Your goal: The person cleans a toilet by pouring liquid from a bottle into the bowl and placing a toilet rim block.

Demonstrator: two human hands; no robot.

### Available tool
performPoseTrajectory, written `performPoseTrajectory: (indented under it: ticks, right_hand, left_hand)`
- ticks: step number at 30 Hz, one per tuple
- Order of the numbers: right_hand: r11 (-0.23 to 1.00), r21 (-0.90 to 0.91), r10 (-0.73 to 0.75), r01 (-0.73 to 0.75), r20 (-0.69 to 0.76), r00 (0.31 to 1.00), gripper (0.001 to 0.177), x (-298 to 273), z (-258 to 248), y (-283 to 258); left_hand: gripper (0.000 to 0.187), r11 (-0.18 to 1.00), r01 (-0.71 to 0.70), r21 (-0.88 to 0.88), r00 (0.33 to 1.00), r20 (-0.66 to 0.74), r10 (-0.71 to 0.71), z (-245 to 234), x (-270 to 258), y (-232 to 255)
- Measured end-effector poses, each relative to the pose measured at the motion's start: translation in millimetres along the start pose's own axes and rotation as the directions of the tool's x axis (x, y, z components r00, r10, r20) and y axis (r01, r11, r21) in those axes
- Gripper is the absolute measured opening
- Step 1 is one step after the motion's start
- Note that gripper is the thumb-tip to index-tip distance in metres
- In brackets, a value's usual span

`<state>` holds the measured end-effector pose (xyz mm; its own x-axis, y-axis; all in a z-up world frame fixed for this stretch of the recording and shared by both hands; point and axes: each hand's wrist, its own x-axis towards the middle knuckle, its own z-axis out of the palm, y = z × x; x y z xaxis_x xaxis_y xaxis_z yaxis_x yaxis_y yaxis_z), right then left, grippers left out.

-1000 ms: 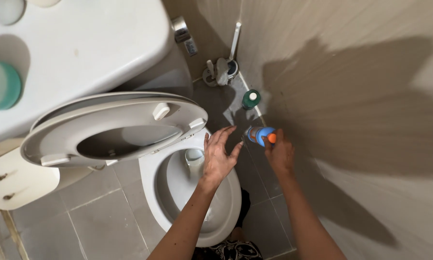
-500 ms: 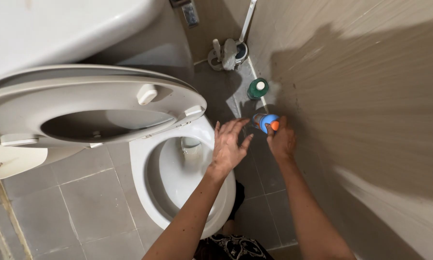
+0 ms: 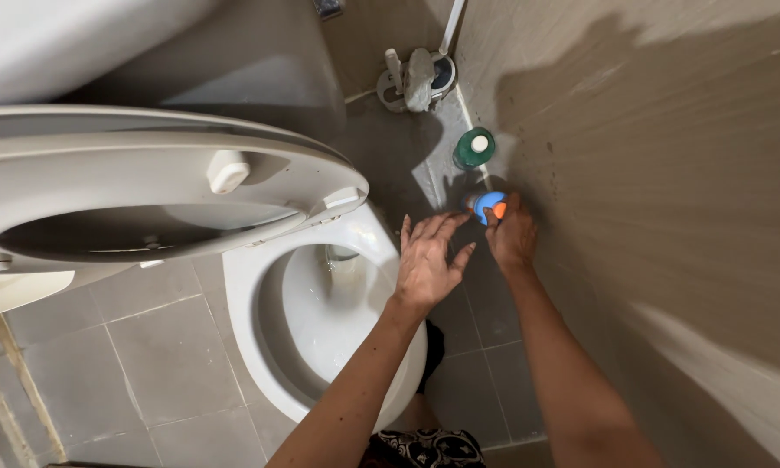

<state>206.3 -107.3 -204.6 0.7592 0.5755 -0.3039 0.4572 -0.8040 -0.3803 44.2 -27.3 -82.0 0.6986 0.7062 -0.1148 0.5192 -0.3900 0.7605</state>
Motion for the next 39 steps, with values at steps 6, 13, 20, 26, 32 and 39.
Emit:
performPoseTrajectory:
  ticks: [6, 13, 20, 26, 32, 39]
  right_hand:
    - [0.999, 0.014, -0.040, 0.041, -0.031, 0.999, 0.038, 17.3, 24.0, 11.6]
    - [0.998, 0.018, -0.061, 0.062, -0.059, 0.996, 0.039, 32.2, 47.1, 19.3]
    - [0.996, 0.021, -0.087, 0.090, -0.086, 0.992, 0.036, 43.3, 57.6, 17.1]
    - [0.995, -0.002, -0.103, 0.103, -0.084, 0.991, 0.037, 51.7, 63.1, 22.1]
    - [0.995, -0.018, -0.099, 0.098, -0.064, 0.993, 0.038, 59.2, 66.0, 23.0]
    - [0.994, -0.016, -0.113, 0.113, -0.065, 0.991, 0.035, 63.6, 64.3, 17.2]
  left_hand:
    - [0.048, 1.000, 0.002, 0.021, 1.000, -0.010, -0.002, 0.3, 16.6, -17.4]
    - [0.048, 1.000, -0.001, 0.024, 0.999, -0.040, 0.002, 10.3, 22.6, -32.5]
    - [0.048, 1.000, 0.002, 0.030, 1.000, -0.025, -0.002, 9.8, 25.3, -41.3]
    - [0.048, 1.000, 0.001, 0.022, 1.000, -0.027, 0.000, 9.7, 25.7, -42.7]
    - [0.048, 1.000, -0.005, 0.015, 1.000, -0.028, 0.006, 8.6, 26.3, -44.6]
    - [0.048, 1.000, -0.004, 0.014, 0.999, -0.034, 0.005, 7.8, 26.4, -45.2]
